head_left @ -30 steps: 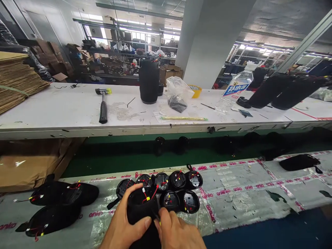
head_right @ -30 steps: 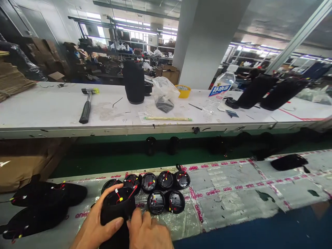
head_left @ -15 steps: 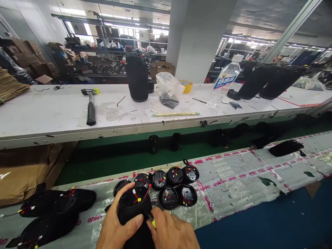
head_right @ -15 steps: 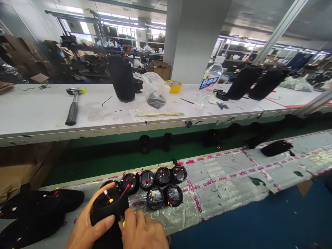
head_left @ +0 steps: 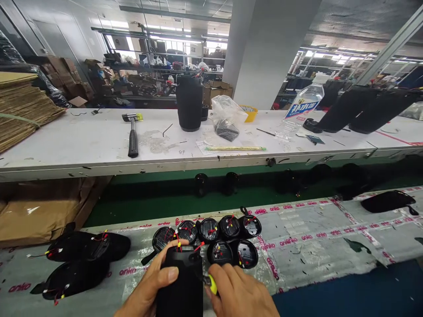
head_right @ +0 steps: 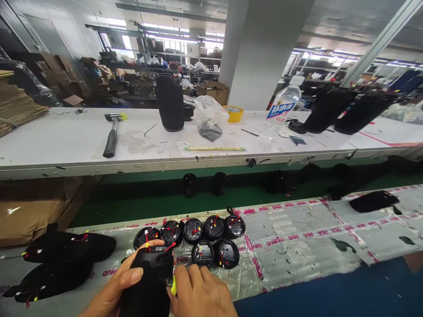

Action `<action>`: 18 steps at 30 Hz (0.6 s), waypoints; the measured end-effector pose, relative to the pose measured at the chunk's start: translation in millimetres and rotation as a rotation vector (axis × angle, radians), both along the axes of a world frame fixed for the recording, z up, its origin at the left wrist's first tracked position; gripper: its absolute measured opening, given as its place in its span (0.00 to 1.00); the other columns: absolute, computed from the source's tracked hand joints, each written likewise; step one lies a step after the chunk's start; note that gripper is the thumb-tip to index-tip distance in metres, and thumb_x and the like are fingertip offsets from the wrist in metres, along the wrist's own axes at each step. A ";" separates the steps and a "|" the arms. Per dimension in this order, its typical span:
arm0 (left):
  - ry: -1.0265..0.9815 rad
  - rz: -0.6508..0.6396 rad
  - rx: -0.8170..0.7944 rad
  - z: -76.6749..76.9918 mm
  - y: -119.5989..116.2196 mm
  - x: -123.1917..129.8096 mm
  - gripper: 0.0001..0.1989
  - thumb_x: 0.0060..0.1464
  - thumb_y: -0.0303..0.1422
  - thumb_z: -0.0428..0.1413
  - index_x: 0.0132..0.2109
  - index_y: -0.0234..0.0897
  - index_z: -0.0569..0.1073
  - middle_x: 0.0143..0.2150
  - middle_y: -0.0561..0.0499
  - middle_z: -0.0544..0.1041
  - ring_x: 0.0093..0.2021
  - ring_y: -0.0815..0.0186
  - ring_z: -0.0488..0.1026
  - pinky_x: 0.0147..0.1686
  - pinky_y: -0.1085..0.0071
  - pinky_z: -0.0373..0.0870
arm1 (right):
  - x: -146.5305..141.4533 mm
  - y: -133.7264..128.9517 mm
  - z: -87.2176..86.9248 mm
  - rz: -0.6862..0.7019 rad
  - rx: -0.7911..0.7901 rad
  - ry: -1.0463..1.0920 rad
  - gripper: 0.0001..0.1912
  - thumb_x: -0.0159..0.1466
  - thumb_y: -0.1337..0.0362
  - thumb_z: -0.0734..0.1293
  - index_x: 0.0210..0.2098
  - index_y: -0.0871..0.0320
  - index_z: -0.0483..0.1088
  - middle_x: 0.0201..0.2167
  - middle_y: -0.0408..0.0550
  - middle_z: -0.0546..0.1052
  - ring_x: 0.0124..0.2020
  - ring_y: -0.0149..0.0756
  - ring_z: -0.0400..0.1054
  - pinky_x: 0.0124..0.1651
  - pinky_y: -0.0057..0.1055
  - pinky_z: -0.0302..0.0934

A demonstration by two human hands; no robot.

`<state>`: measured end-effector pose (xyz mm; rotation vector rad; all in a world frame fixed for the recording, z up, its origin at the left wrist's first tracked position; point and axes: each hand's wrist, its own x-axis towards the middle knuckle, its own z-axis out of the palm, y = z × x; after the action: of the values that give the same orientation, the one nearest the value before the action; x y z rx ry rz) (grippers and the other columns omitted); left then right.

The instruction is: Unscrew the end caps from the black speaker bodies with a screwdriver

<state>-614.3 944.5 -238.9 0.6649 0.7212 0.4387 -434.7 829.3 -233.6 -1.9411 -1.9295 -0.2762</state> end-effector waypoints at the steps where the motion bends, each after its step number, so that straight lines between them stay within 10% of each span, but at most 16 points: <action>1: 0.005 -0.017 0.025 -1.0 0.1 0.1 0.34 0.47 0.41 0.67 0.60 0.43 0.68 0.47 0.46 0.82 0.44 0.55 0.79 0.46 0.63 0.74 | 1.7 0.5 1.4 0.029 -0.027 -0.021 0.02 0.73 0.62 0.60 0.43 0.51 0.64 0.27 0.37 0.74 0.25 0.37 0.73 0.24 0.35 0.60; 18: 0.056 -0.112 0.125 -4.2 -0.3 1.3 0.38 0.48 0.43 0.66 0.64 0.44 0.65 0.58 0.42 0.77 0.54 0.44 0.75 0.56 0.50 0.68 | 14.9 -4.1 13.3 0.095 -0.128 -0.176 0.16 0.59 0.71 0.67 0.44 0.52 0.63 0.29 0.37 0.72 0.27 0.39 0.70 0.29 0.37 0.59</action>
<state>-613.0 944.2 -243.2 0.8337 0.7102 0.3655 -419.8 825.3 -220.3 -1.9547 -2.1954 -0.3127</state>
